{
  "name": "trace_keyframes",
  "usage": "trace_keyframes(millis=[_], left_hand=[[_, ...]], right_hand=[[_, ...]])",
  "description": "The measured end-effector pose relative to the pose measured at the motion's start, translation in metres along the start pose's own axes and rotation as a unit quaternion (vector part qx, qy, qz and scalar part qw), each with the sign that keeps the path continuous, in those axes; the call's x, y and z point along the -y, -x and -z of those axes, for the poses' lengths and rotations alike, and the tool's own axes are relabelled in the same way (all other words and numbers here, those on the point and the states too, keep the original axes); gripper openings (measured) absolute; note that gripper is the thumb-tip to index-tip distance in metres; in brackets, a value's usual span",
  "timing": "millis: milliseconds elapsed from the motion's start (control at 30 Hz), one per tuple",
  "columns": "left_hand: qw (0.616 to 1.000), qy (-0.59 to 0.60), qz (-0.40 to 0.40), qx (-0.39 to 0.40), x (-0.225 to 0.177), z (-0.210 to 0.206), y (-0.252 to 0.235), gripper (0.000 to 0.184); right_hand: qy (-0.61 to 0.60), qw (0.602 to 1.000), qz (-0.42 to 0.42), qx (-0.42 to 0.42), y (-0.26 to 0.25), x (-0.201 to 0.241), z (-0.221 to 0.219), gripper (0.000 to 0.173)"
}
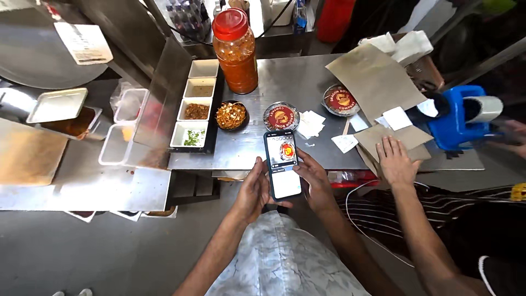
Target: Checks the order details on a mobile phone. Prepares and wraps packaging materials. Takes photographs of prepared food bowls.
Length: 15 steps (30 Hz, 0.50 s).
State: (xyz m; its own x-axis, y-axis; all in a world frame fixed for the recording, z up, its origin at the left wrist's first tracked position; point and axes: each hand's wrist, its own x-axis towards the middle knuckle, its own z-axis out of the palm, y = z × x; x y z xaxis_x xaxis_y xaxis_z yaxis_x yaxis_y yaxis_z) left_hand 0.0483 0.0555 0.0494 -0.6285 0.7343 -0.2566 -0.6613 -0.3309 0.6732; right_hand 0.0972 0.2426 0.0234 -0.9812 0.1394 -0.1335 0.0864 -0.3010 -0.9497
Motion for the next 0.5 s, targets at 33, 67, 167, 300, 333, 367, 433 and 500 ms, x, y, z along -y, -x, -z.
trace_keyframes(millis=[33, 67, 167, 300, 333, 367, 433, 500], left_hand=[[1.000, -0.003, -0.002, -0.002, 0.000, 0.000, 0.002, 0.074], [1.000, -0.004, -0.003, -0.003, 0.000, -0.001, 0.003, 0.074], [1.000, 0.009, -0.004, -0.010, -0.001, -0.001, 0.008, 0.076], [1.000, 0.023, -0.006, -0.014, 0.002, 0.000, 0.016, 0.076], [1.000, 0.021, -0.007, -0.015, 0.003, 0.001, 0.017, 0.076], [1.000, 0.019, -0.009, -0.015, 0.004, 0.003, 0.018, 0.076], [1.000, 0.019, -0.012, -0.011, 0.007, 0.007, 0.019, 0.077], [0.999, 0.023, -0.015, -0.019, 0.008, 0.011, 0.021, 0.078]], right_hand=[[0.000, 1.000, 0.002, 0.000, 0.000, -0.001, -0.001, 0.050], [0.000, 1.000, 0.003, 0.001, 0.000, -0.001, -0.001, 0.049], [-0.007, 1.000, 0.004, 0.007, -0.001, -0.004, -0.001, 0.048], [-0.003, 1.000, -0.004, 0.021, 0.003, -0.005, -0.002, 0.050], [0.001, 1.000, -0.004, 0.022, 0.003, -0.005, -0.003, 0.050], [0.001, 1.000, -0.002, 0.025, 0.003, -0.006, -0.004, 0.049], [0.002, 1.000, 0.004, 0.029, 0.003, -0.009, -0.006, 0.048], [-0.004, 0.999, -0.001, 0.035, 0.002, -0.014, -0.006, 0.046]])
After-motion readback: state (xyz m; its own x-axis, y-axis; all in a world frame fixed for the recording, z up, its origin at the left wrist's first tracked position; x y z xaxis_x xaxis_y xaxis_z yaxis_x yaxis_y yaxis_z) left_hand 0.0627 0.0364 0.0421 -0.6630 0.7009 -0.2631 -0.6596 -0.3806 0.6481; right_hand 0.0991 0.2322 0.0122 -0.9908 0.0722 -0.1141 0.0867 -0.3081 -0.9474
